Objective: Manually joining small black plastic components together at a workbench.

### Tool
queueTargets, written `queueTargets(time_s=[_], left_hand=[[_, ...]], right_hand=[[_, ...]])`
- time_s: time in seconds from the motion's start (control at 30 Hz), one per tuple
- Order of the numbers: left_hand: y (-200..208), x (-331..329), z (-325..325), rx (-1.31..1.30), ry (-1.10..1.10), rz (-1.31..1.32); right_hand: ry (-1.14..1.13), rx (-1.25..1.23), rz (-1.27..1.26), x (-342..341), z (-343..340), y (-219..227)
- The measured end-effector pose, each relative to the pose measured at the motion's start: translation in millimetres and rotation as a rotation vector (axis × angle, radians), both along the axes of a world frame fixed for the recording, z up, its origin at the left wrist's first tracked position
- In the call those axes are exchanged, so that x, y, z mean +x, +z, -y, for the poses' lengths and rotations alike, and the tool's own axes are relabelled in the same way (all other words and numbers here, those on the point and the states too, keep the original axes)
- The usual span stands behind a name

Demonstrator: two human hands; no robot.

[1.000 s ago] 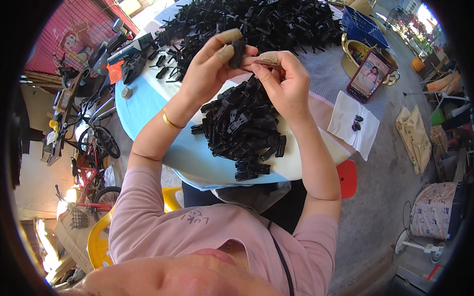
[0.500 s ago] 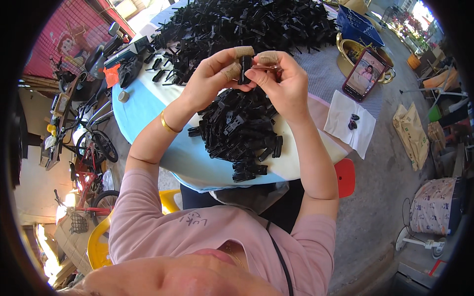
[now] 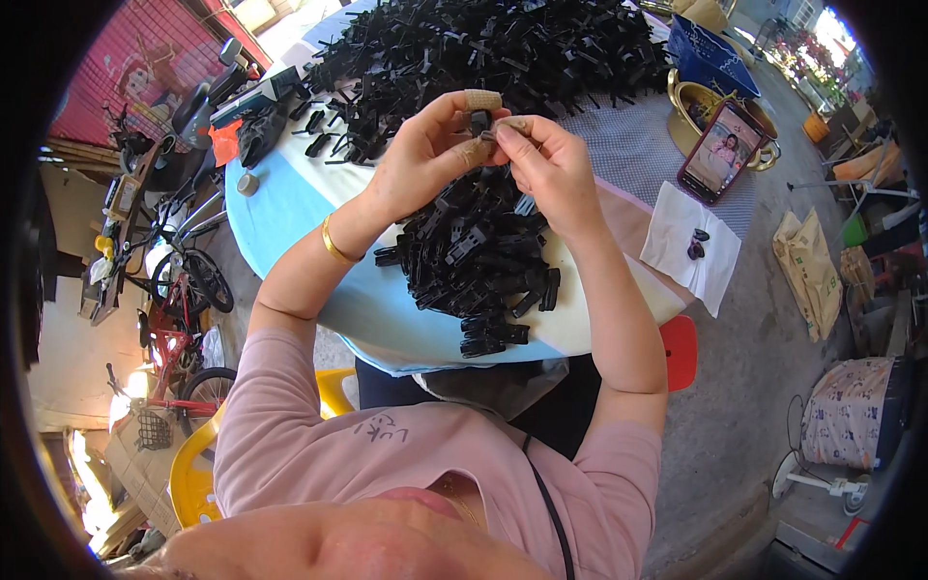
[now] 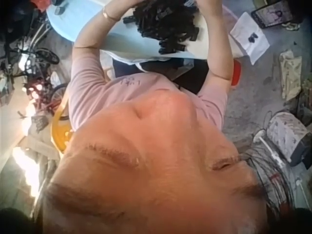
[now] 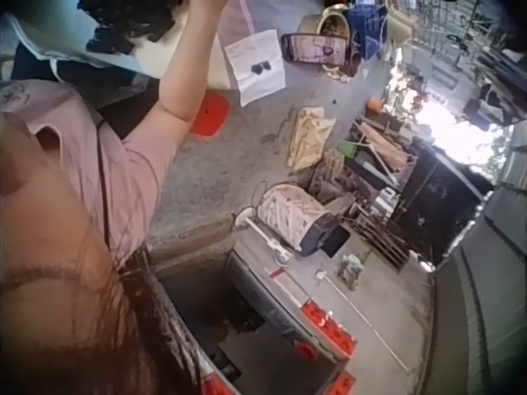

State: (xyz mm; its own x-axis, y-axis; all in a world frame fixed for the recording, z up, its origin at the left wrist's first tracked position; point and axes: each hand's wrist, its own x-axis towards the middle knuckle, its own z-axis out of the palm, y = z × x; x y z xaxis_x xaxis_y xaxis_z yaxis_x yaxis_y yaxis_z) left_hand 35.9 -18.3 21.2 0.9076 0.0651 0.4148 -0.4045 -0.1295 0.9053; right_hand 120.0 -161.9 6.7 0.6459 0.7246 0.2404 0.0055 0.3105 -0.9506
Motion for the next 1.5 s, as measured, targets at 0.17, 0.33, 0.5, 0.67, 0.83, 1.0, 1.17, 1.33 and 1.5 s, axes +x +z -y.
queueTargets(time_s=[0.17, 0.33, 0.5, 0.67, 0.83, 1.0, 1.17, 1.33, 1.5], left_hand=[[1.4, -2.0, -1.7, 0.025, 0.021, -0.026], [1.4, -2.7, -1.1, 0.096, 0.089, 0.01], [-1.4, -4.7, 1.1, 0.154, 0.14, 0.029], [-6.0, -0.3, 5.7, 0.366, 0.337, 0.401], [14.1, -8.0, -1.0, 0.308, 0.162, 0.063], [11.1, -1.2, -10.5, 0.14, -0.099, -0.094], [8.8, -2.4, -6.6, 0.294, -0.065, -0.15], [9.0, -16.9, 17.2, 0.862, 0.237, 0.278], [-0.4, -18.2, 18.1, 0.932, 0.076, 0.172]], right_hand=[[-0.075, -0.034, 0.099, -4.2, -1.6, 0.5], [-0.092, -0.068, 0.086, -8.5, -1.7, 3.9], [-0.049, -0.032, 0.0, -11.9, -2.8, 1.3], [-0.074, -0.041, 0.013, -12.9, -3.2, 2.6], [-0.262, 0.015, 0.059, 7.5, 3.2, 4.6], [-0.407, 0.106, 0.01, 44.1, 13.3, -2.2], [-0.676, -0.247, 0.747, 47.0, -1.1, -22.0], [-0.682, -0.669, 0.956, 56.3, -3.6, -34.8], [-0.663, -0.994, 0.99, 40.5, -13.0, -20.0]])
